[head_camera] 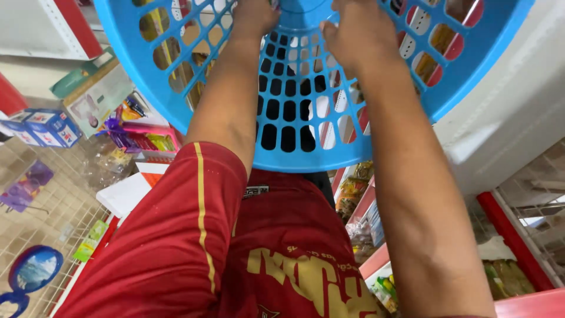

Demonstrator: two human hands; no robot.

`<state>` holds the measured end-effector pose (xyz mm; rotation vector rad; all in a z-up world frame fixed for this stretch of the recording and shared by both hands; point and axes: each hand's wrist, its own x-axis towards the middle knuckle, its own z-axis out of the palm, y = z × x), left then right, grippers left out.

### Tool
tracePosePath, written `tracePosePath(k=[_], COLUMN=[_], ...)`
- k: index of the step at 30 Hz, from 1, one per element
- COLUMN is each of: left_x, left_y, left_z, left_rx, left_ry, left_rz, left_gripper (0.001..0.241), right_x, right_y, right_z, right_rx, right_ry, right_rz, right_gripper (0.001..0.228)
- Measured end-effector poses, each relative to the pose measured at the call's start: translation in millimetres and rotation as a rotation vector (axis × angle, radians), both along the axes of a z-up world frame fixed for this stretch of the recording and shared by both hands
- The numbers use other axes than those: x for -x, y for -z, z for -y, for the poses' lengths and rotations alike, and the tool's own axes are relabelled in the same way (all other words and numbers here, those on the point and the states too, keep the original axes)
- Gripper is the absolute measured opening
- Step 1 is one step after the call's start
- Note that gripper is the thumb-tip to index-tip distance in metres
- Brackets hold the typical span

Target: Scanning barcodes on instant noodle packets and cleaning them with a cloth in a grocery store aisle.

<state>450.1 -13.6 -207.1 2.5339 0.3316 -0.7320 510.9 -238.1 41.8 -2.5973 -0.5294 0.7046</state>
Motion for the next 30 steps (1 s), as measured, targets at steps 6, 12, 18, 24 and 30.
tracePosePath(k=[6,12,18,24,30], left_x=[-18.9,-10.5,-5.7,-19.6,-28.2], left_y=[-4.9,34.0,90.7,57.1,8.8], left_z=[9.4,24.5,30.9,49.0,43.0], left_rx=[-0.094,-0.011,0.044,0.181,0.082], left_ry=[-0.185,-0.395,-0.338,-0.356,-0.349], left_rz=[-0.159,-0.089,0.192,0.119,-0.035], left_gripper=[0.061,0.063,0.022,0.046,0.067], right_x=[-5.9,-7.2,-8.0,-1.2,5.9], right_y=[3.8,2.2,-4.6,-2.2,-20.6], right_z=[-5.4,-6.2,-14.2,-11.4,-16.8], right_rx=[0.027,-0.090,-0.105,-0.161,-0.189], right_ry=[0.061,0.078,0.120,0.139,0.208], right_rz=[-0.104,-0.046,-0.083,-0.089,-0.062], right_gripper=[0.035,0.033,0.034,0.035,0.033])
